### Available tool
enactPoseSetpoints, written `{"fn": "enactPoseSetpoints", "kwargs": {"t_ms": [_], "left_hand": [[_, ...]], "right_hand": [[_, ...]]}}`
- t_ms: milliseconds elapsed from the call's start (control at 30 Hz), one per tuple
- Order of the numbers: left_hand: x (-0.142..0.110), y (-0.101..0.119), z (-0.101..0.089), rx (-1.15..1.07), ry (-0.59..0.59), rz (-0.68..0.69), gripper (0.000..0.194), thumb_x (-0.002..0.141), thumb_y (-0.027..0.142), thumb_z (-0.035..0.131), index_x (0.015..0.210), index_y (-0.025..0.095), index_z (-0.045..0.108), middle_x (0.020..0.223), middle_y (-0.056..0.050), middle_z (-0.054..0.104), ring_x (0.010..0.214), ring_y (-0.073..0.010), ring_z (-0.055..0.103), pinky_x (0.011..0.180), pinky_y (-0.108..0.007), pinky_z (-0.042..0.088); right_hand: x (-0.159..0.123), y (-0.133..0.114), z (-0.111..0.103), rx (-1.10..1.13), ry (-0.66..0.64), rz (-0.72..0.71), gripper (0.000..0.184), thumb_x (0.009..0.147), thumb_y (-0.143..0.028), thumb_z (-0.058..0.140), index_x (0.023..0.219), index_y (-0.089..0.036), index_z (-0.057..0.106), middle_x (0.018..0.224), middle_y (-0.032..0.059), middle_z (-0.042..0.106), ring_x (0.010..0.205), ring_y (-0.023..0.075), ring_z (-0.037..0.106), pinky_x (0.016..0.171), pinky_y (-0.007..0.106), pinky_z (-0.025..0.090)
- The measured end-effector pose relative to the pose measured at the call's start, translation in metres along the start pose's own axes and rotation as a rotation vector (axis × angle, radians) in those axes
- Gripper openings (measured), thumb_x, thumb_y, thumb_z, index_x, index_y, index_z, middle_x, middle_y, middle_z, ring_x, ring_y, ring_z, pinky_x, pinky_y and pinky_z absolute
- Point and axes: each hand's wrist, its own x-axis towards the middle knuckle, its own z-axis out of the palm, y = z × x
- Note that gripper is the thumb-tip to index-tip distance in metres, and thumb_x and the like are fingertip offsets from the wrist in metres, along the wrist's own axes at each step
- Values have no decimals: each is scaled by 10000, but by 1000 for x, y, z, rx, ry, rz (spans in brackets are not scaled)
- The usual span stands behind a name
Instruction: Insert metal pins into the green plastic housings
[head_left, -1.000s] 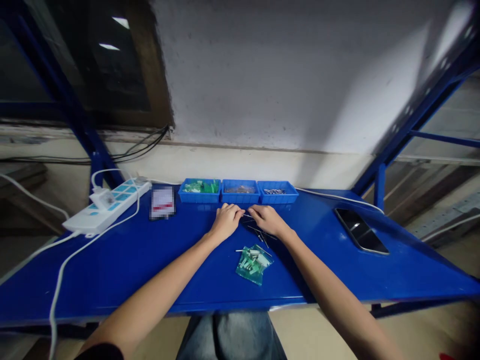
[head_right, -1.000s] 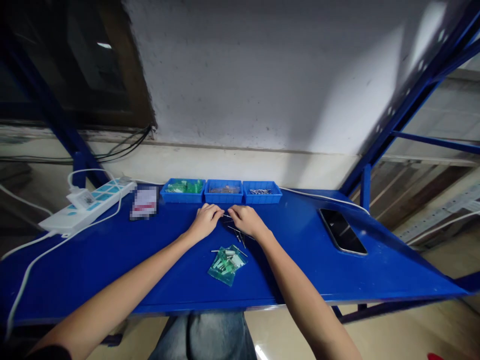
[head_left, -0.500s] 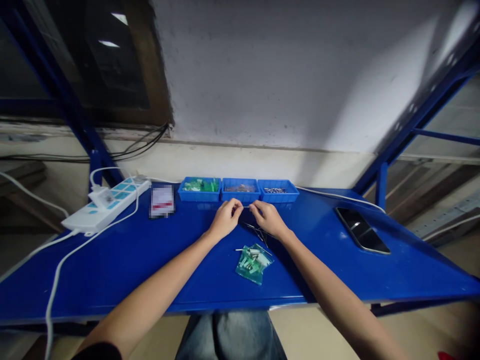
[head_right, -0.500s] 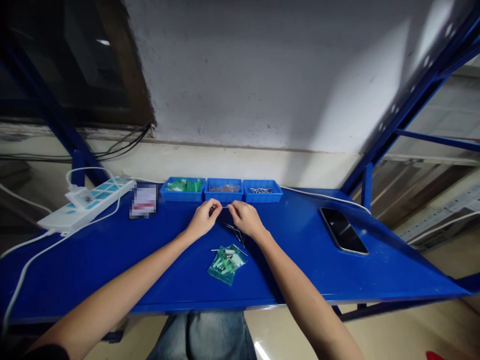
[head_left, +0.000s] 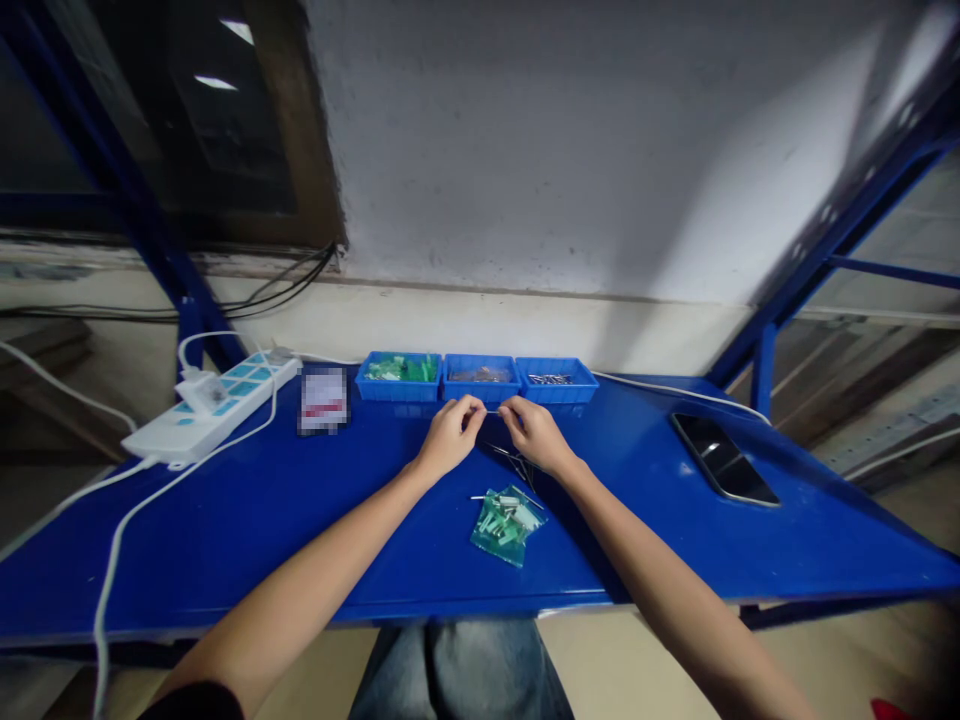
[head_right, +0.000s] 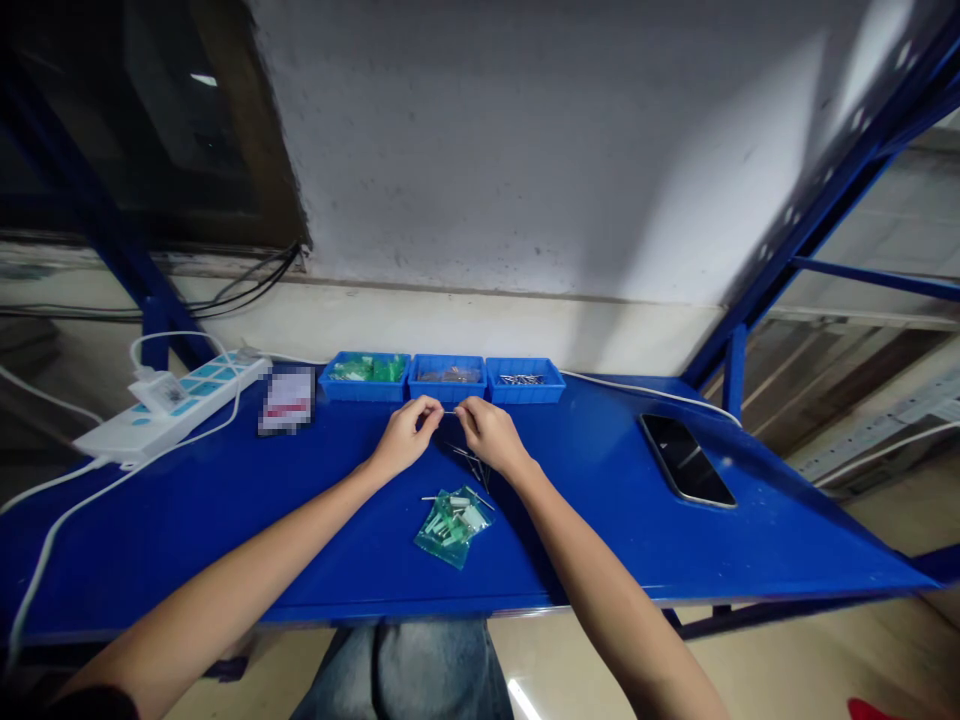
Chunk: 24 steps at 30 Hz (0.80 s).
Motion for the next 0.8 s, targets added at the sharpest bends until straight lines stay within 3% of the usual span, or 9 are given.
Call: {"fn": "enactPoseSetpoints", "kwargs": {"t_ms": [167, 267, 367, 500, 567, 667, 800], "left_hand": [[1, -1, 0, 19, 12, -6, 272, 929, 294, 368, 752, 192, 548, 696, -13, 590, 762, -163, 567, 731, -270, 423], [2, -2, 1, 22, -22, -3, 286, 936, 300, 349, 791, 195, 573, 705, -13, 607, 764, -166, 570, 729, -274, 430], [1, -2, 2, 30, -79, 9, 210, 906, 267, 411, 881, 208, 611, 797, -20, 649, 797, -177, 569, 739, -288, 435], [-1, 0, -1, 132, -200, 50, 160, 820, 199, 523, 901, 245, 654, 941, -21, 654, 929, -215, 535, 828, -361, 396], [-2, 2, -4, 231, -283, 93, 152, 793, 228, 571, 906, 267, 665, 990, -29, 630, 995, -243, 498, 854, -402, 362], [-3, 4, -8, 300, -348, 143, 86, 792, 262, 590, 826, 261, 669, 1031, -37, 596, 1045, -257, 455, 869, -416, 331], [-3, 3, -5, 306, -366, 136, 96, 836, 237, 540, 793, 229, 626, 986, -35, 602, 1028, -243, 452, 863, -404, 327]], "right_hand": [[-1, -4, -4, -15, -3, -42, 164, 917, -299, 408, 934, -199, 537, 801, 37, 620, 708, 153, 573, 662, 236, 410], [0, -5, -9, -83, 30, -89, 187, 923, -271, 379, 891, -195, 546, 820, 59, 620, 739, 166, 575, 683, 250, 410], [2, 0, -19, -143, 230, -60, 221, 930, -282, 353, 894, -189, 550, 812, 77, 622, 741, 178, 576, 696, 268, 416], [8, 22, -35, -246, 616, 173, 273, 936, -318, 332, 958, -166, 557, 791, 84, 632, 711, 186, 579, 697, 289, 418], [9, 36, -41, -307, 571, 294, 267, 913, -339, 390, 996, -160, 570, 756, 73, 638, 694, 195, 586, 670, 288, 407], [6, 47, -41, -325, 321, 392, 233, 858, -343, 488, 967, -174, 606, 695, 54, 643, 650, 199, 594, 591, 267, 376], [2, 34, -28, -167, 127, 304, 215, 875, -328, 467, 966, -196, 610, 671, 19, 640, 618, 166, 589, 583, 245, 380]]}}
